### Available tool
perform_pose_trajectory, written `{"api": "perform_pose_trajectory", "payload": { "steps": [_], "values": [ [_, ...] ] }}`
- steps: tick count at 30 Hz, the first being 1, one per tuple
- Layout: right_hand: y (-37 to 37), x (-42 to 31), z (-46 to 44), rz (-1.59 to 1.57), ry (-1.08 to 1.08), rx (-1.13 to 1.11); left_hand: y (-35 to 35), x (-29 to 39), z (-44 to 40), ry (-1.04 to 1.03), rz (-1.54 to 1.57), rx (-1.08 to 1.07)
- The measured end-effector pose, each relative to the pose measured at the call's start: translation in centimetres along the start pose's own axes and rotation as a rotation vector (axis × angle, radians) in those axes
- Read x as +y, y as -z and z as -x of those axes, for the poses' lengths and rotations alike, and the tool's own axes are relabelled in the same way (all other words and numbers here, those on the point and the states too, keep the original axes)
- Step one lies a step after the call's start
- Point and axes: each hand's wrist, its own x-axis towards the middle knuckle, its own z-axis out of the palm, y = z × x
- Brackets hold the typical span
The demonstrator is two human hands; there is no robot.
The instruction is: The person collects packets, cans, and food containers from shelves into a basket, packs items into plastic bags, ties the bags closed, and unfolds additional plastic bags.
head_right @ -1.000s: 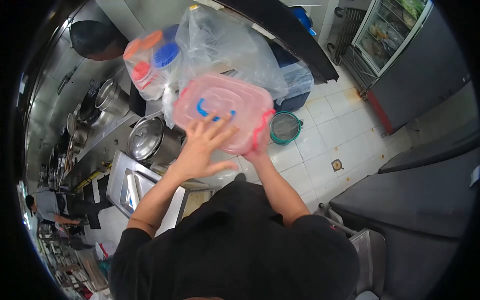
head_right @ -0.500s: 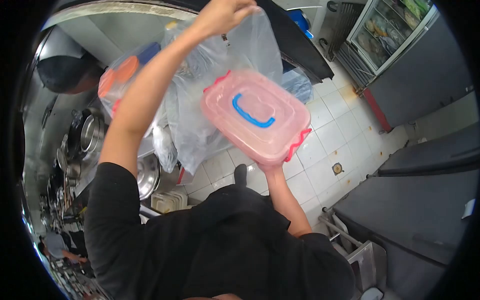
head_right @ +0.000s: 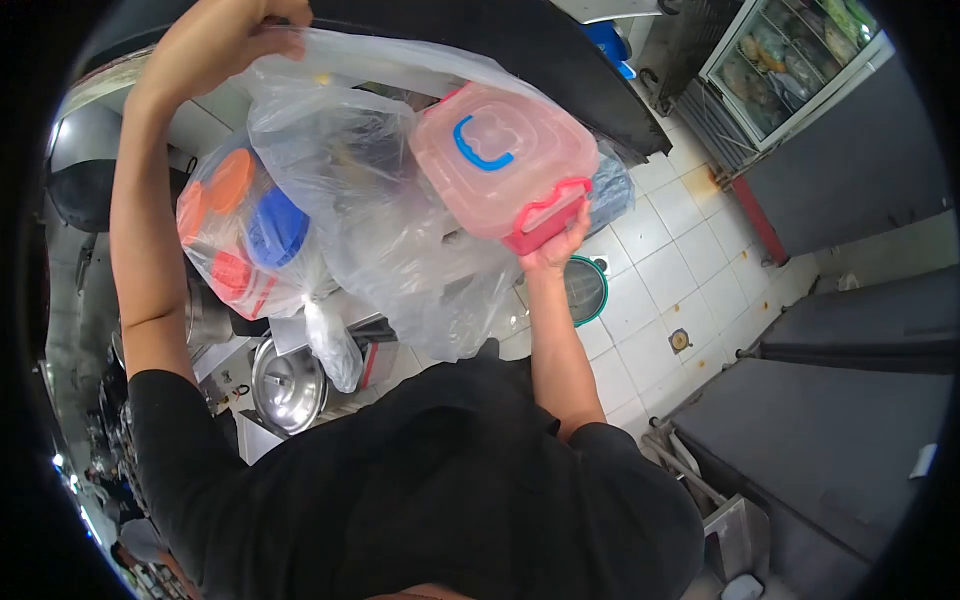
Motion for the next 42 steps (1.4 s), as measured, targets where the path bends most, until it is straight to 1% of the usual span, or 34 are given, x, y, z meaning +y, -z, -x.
{"api": "perform_pose_trajectory", "payload": {
  "steps": [1, 3, 4, 5, 6, 8, 9, 11, 12, 13, 15, 16, 18, 19, 20, 21, 22, 23, 24, 25, 27, 28, 29, 30, 31, 32, 33, 34, 35, 37, 39, 40, 42],
  "values": [
    [0.0, 0.7, -0.6, 0.004, -0.009, 0.002, -0.3, -0.8, 0.1, -0.054, 0.021, 0.048],
    [-1.3, 3.2, -1.2, 0.131, 0.103, 0.073, -0.5, 0.7, -0.2, -0.054, 0.159, 0.339],
    [-0.9, 4.6, -1.7, 0.086, 0.094, 0.057, -0.2, 2.2, -0.5, -0.041, 0.219, 0.408],
    [1.5, 5.7, -2.7, 0.087, 0.08, 0.052, -0.6, 2.4, -1.1, -0.027, 0.214, 0.407],
    [5.1, 7.3, -4.0, 0.297, 0.199, 0.147, -1.2, 2.2, -1.7, -0.092, 0.213, 0.476],
    [8.1, 7.8, -4.4, 0.777, 0.408, 0.131, -1.7, 3.0, -2.8, -0.198, 0.237, 0.557],
    [7.3, 6.4, -3.4, 0.778, 0.392, 0.111, -2.0, 3.4, -3.3, -0.252, 0.246, 0.595],
    [3.5, 2.7, -1.6, 0.83, 0.044, 0.028, -1.7, 6.0, -3.4, -0.044, 0.457, 0.758],
    [4.2, 2.2, -2.2, 0.816, 0.125, -0.193, -2.3, 6.3, -3.8, -0.005, 0.454, 0.796],
    [4.9, 2.0, -3.1, 0.808, 0.119, -0.206, -2.9, 6.7, -4.1, 0.034, 0.452, 0.833],
    [5.5, 1.4, -4.4, 1.468, 0.504, -0.411, -3.5, 7.5, -5.1, 0.071, 0.818, 0.846],
    [5.9, 1.5, -4.5, 1.459, 0.502, -0.415, -3.6, 8.5, -4.7, 0.286, 0.86, 0.797],
    [4.9, 1.7, -3.5, 1.063, 0.239, -0.358, -4.2, 8.7, -5.6, 0.31, 0.852, 0.785],
    [4.6, 1.1, -3.6, 1.055, 0.233, -0.358, -4.3, 8.8, -5.8, 0.329, 0.851, 0.776],
    [4.2, 0.5, -3.7, 1.115, 0.232, -0.383, -3.8, 9.4, -5.8, 0.367, 0.854, 0.703],
    [3.4, -0.2, -3.7, 1.177, 0.229, -0.407, -3.3, 10.4, -6.1, 0.372, 0.849, 0.697],
    [2.7, -1.3, -4.1, 1.173, 0.221, -0.406, -2.9, 11.4, -6.3, 0.383, 0.873, 0.629],
    [1.2, -2.9, -5.0, 1.203, 0.122, -0.567, -2.5, 12.4, -6.3, 0.395, 0.896, 0.566],
    [0.8, -3.3, -5.8, 1.211, 0.069, -0.655, -2.3, 13.0, -6.4, 0.409, 0.916, 0.506],
    [0.5, -3.8, -6.6, 1.217, 0.015, -0.743, -2.4, 13.4, -6.3, 0.421, 0.909, 0.508],
    [0.6, -3.7, -7.0, 1.198, -0.056, -0.752, -3.1, 14.1, -5.8, 0.481, 0.941, 0.417],
    [0.7, -3.5, -6.7, 1.195, -0.062, -0.758, -3.8, 14.3, -5.2, 0.476, 0.742, 0.434],
    [0.6, -3.1, -6.1, 1.184, -0.095, -0.743, -3.8, 14.8, -4.6, 0.482, 0.741, 0.437],
    [0.5, -2.7, -5.8, 1.171, -0.121, -0.725, -3.6, 15.3, -4.0, 0.454, 0.795, 0.387],
    [0.7, -2.2, -5.7, 1.17, -0.117, -0.728, -3.4, 15.7, -3.4, 0.423, 0.848, 0.337],
    [0.7, -1.8, -5.6, 1.167, -0.076, -0.734, -3.3, 15.9, -2.7, 0.462, 0.929, 0.265],
    [0.8, -1.4, -5.6, 1.164, -0.034, -0.738, -3.4, 15.9, -2.5, 0.461, 0.925, 0.268],
    [0.8, -1.4, -6.1, 1.163, -0.035, -0.743, -3.8, 15.8, -2.4, 0.417, 0.903, 0.288],
    [0.4, -1.6, -6.8, 1.221, -0.048, -0.756, -4.1, 15.8, -2.1, 0.379, 0.882, 0.309],
    [-1.2, -1.4, -6.6, 1.287, -0.081, -0.778, -5.0, 15.6, -3.5, 0.381, 0.758, 0.382],
    [-3.0, -0.9, -5.1, 1.45, 0.108, -0.773, -6.0, 15.5, -5.3, 0.252, 0.705, 0.486],
    [-2.5, -0.6, -5.0, 1.454, 0.097, -0.786, -5.9, 15.6, -5.7, 0.267, 0.708, 0.493],
    [-2.0, -0.2, -5.7, 1.391, 0.161, -0.827, -4.7, 15.2, -5.9, 0.251, 0.878, 0.415]
  ]
}}
